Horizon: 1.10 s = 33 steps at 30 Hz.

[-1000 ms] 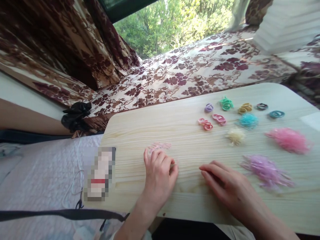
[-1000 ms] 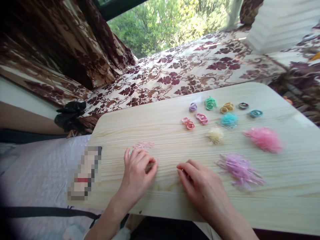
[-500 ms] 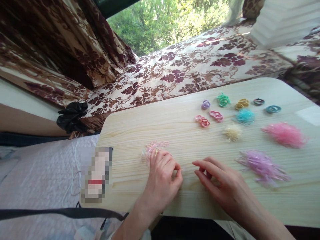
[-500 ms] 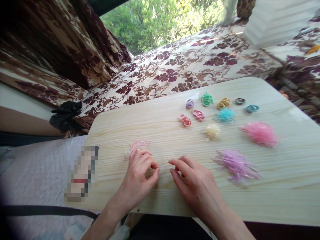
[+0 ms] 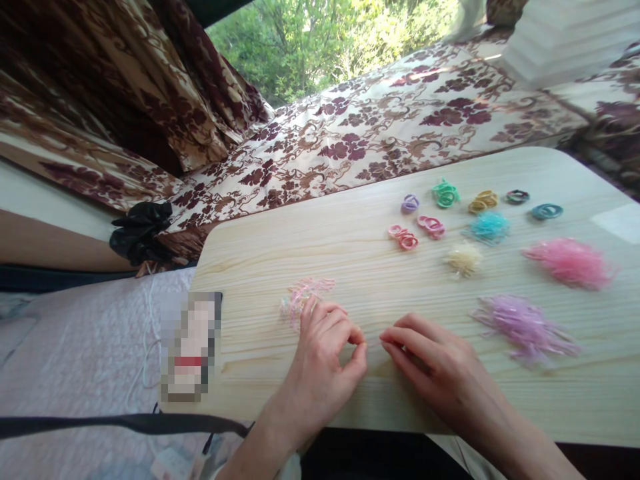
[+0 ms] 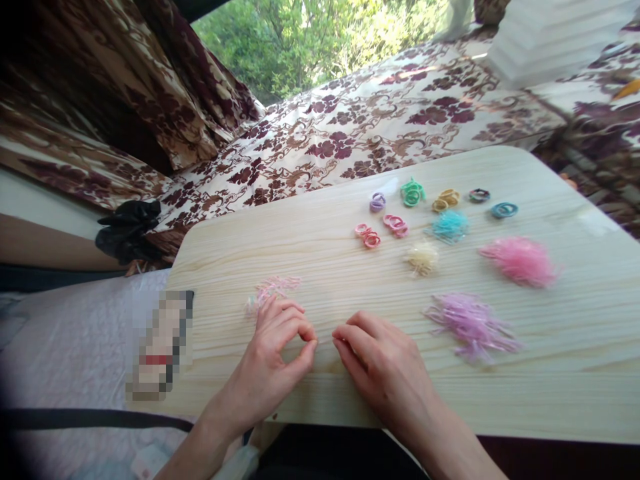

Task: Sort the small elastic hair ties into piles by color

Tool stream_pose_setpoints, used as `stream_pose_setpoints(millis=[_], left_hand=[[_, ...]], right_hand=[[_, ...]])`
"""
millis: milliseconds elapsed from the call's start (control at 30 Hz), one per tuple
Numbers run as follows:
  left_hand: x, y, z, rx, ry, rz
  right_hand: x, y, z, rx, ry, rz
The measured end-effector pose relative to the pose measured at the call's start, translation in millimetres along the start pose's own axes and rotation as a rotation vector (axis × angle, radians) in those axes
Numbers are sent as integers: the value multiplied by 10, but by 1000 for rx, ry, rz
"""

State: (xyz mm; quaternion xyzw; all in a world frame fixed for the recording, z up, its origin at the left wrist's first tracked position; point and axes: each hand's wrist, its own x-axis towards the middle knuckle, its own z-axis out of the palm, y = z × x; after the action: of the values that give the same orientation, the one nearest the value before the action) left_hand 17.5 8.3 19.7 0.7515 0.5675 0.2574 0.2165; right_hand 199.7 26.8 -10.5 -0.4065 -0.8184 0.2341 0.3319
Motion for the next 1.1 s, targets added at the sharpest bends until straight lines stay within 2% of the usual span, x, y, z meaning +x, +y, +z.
stream_pose_setpoints(millis=[333,600,800,967,1100], left_hand=[[9,-53,-31,-2,125,-3],[-12,-22,24,29,121,36],[-34,-55,55,79,126,64],[-27,-110,113,94,124,110],[-20,-118,128,107,108,146]], right_hand=[[-63,14,-79,147,30,94],[-86,0,-148,170,72,98],[-320,29,-442,49,150,135],[-638,203,-741,-151,258,295],[-723,342,-856,-266,289,362]])
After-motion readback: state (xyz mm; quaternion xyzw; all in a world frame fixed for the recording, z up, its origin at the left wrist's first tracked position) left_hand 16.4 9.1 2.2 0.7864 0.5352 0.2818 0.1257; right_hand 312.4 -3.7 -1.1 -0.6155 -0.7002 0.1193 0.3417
